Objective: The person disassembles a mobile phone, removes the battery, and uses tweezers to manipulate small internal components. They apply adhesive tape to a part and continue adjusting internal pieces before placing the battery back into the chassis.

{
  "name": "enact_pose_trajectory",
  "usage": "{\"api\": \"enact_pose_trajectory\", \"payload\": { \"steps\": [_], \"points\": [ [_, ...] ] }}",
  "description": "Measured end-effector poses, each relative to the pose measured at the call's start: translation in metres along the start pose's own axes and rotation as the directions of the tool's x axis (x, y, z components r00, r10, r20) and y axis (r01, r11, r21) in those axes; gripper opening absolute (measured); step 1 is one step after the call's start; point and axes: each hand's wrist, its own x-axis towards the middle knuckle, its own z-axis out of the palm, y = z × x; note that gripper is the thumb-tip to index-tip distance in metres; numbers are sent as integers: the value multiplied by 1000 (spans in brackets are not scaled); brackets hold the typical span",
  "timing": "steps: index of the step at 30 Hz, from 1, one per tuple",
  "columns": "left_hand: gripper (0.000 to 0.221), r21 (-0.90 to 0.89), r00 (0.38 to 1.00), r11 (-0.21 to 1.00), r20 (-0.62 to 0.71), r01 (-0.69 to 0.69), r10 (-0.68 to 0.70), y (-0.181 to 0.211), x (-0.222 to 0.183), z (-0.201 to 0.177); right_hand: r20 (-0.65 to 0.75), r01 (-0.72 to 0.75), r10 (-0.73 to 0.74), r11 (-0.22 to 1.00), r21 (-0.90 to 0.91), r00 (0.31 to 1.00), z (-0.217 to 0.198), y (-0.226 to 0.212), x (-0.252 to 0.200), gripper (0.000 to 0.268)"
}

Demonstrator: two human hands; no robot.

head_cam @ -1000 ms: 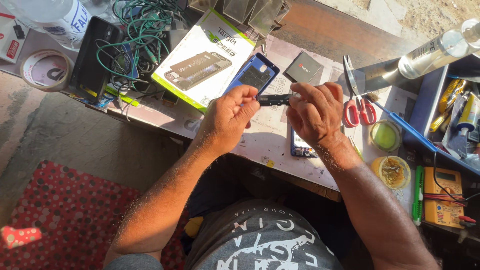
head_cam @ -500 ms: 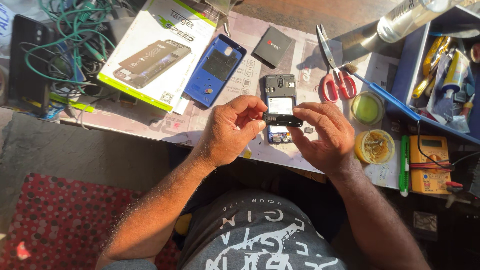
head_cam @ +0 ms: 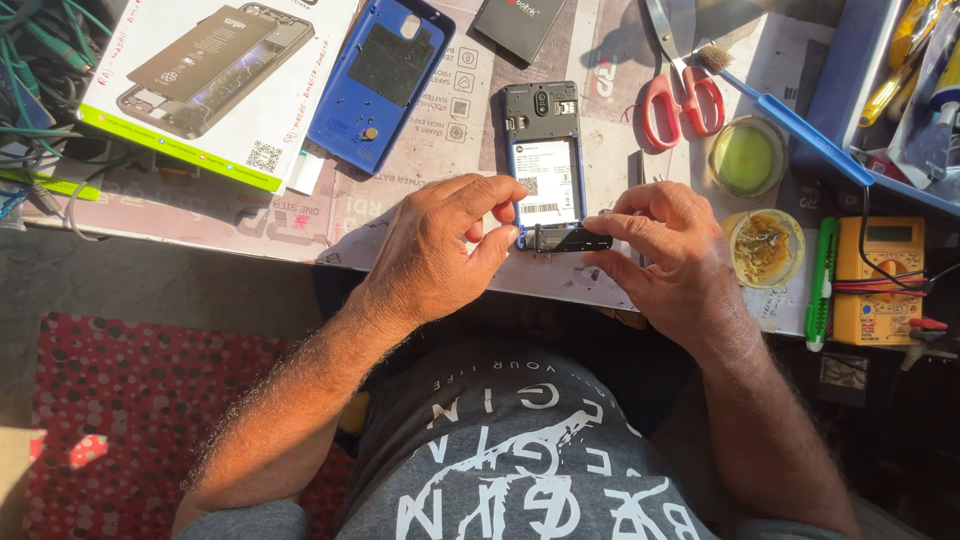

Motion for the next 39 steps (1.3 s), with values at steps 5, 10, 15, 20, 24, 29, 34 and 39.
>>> {"api": "enact_pose_trajectory", "payload": {
  "steps": [5, 10, 15, 20, 24, 29, 34, 39],
  "points": [
    [29, 177, 989, 974, 24, -145, 143, -9, -1, 1, -19, -40, 40, 999, 7, 999, 4, 4, -3, 39],
    [28, 312, 977, 927, 117, -208, 179, -5, 0, 7, -112, -166, 168, 986, 23, 979, -2, 5, -10, 39],
    [34, 311, 979, 928, 72, -206, 193, -1, 2, 10, -143, -154, 164, 985, 78, 976, 0, 2, -19, 39],
    [33, 296, 979, 934, 42, -201, 198, -3, 0, 8, -60, -137, 138, 990, 29, 989, 6, -7, -29, 37],
    [31, 286, 981, 942, -22, -176, 190, -7, -2, 4, 70, -123, 123, 992, -7, 990, 11, -16, -33, 35],
    [29, 315, 983, 936, -39, -159, 180, -13, 0, 1, 86, -115, 120, 991, -68, 989, 11, -19, -30, 36],
    [29, 330, 980, 929, -47, -170, 196, -15, -1, 2, 10, -142, 142, 989, -45, 990, 6, -26, -21, 37],
    [29, 312, 982, 938, -58, -153, 180, -18, -3, 3, 30, -34, 36, 998, -43, 999, 18, -27, 2, 26]
  ]
}}
